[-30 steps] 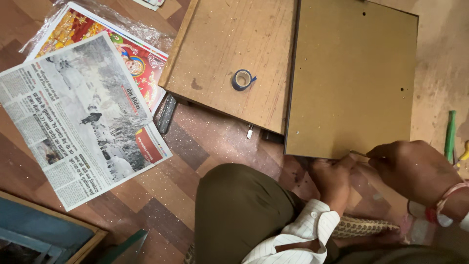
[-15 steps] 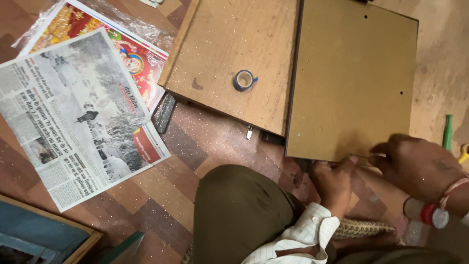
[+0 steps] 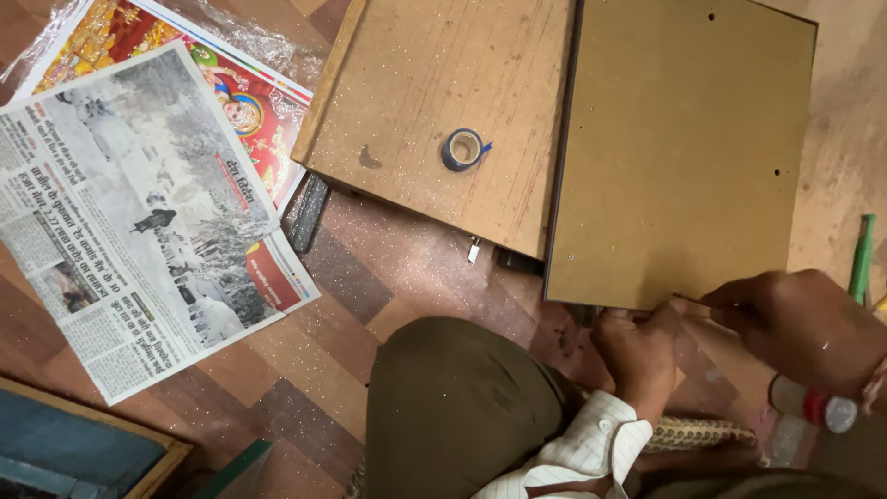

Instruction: The person sits on the floor at a low workbench and attaches a metal hanger to the back of a square frame backing board. They position the hanger, drive a screw with a screwdriver, then rotate the board and work on another edge, handling additional backing boards from a stack.

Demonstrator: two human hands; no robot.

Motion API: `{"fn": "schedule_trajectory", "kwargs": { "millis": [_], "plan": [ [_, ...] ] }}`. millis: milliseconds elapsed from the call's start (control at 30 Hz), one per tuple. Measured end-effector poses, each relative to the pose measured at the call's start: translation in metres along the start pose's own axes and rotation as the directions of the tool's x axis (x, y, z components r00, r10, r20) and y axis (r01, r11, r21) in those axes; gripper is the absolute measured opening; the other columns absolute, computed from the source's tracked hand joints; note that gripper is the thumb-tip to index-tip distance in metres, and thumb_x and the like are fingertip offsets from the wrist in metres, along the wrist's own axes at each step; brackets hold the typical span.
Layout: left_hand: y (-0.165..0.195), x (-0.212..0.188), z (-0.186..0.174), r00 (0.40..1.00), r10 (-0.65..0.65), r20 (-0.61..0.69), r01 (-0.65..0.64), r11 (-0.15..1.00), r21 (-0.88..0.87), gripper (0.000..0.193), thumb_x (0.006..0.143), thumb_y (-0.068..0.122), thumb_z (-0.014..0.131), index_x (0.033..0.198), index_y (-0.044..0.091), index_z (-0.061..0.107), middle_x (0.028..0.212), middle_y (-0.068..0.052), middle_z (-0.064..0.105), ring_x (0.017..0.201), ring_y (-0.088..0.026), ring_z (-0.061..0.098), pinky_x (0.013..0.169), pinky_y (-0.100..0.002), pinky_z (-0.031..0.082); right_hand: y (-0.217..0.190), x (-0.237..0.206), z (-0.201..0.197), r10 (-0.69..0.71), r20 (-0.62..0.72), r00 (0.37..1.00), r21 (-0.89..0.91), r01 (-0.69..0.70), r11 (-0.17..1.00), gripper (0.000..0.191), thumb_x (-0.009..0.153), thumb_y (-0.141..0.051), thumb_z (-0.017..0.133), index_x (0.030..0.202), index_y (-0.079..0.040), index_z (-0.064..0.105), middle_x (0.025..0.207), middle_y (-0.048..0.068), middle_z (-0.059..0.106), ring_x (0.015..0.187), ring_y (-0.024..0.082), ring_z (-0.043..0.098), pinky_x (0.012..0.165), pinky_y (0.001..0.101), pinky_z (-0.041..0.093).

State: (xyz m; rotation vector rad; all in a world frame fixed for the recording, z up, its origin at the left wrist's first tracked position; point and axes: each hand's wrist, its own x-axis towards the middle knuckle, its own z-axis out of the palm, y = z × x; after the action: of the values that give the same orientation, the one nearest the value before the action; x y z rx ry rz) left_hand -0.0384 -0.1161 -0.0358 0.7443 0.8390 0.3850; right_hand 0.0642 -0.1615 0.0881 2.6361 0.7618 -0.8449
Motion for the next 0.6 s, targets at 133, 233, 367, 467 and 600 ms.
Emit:
{"fn": "schedule_trajectory", "kwargs": {
  "millis": [133, 233, 367, 467, 600],
  "plan": [
    [-0.006, 0.001, 0.002, 0.998, -0.035, -0.044, 0.036, 0.999, 0.029, 0.016, 0.075, 0.0, 0.08, 0.091, -0.001, 0.077, 0.084, -0.008, 0.079, 0.073, -0.011, 0.072, 0.069, -0.028, 0.057, 0.014, 0.017, 0.004, 0.514, 0.447, 0.732, 0.548, -0.678, 0.49, 0.022, 0.097, -0.011, 0.069, 0.111, 0.004, 0.076, 0.08, 0.018, 0.07, 0.056, 0.02, 0.059, 0.053, 0.034, 0.045],
    [-0.007, -0.001, 0.001, 0.999, -0.029, -0.013, 0.03, 0.999, 0.03, 0.016, 0.077, 0.001, 0.08, 0.093, 0.0, 0.076, 0.085, -0.007, 0.079, 0.074, -0.011, 0.072, 0.07, -0.028, 0.057, 0.025, 0.017, 0.007, 0.499, 0.579, 0.645, 0.641, -0.738, 0.209, 0.024, 0.098, -0.008, 0.064, 0.118, 0.004, 0.071, 0.082, 0.02, 0.069, 0.052, 0.021, 0.043, 0.045, 0.0389, 0.032],
    [0.0, -0.004, 0.002, 0.999, -0.045, -0.025, 0.046, 0.999, 0.024, 0.015, 0.08, 0.004, 0.082, 0.092, 0.0, 0.075, 0.084, -0.007, 0.078, 0.071, -0.011, 0.07, 0.066, -0.028, 0.056, 0.023, 0.016, 0.005, 0.516, 0.546, 0.66, 0.621, -0.733, 0.28, 0.028, 0.099, -0.007, 0.061, 0.123, 0.002, 0.07, 0.085, 0.019, 0.075, 0.05, 0.022, 0.041, 0.041, 0.0387, 0.029],
    [0.008, -0.02, 0.003, 0.883, -0.461, 0.084, 0.467, 0.852, -0.234, 0.018, 0.09, 0.011, 0.08, 0.091, -0.003, 0.068, 0.079, -0.007, 0.07, 0.059, -0.015, 0.063, 0.052, -0.033, 0.049, 0.013, 0.008, 0.0, 0.549, 0.517, 0.657, 0.643, -0.721, 0.257, 0.031, 0.096, -0.003, 0.06, 0.123, 0.002, 0.076, 0.082, 0.012, 0.062, 0.049, 0.018, 0.041, 0.042, 0.0364, 0.029],
    [0.012, -0.028, 0.009, 0.742, -0.599, 0.302, 0.67, 0.673, -0.313, 0.014, 0.099, 0.015, 0.067, 0.106, 0.004, 0.069, 0.084, -0.006, 0.072, 0.061, -0.018, 0.068, 0.053, -0.03, 0.052, 0.0, 0.006, -0.007, 0.578, 0.531, 0.62, 0.632, -0.744, 0.217, 0.026, 0.098, -0.006, 0.062, 0.121, -0.002, 0.072, 0.08, 0.011, 0.064, 0.048, 0.017, 0.04, 0.042, 0.0355, 0.026]
  ]
}}
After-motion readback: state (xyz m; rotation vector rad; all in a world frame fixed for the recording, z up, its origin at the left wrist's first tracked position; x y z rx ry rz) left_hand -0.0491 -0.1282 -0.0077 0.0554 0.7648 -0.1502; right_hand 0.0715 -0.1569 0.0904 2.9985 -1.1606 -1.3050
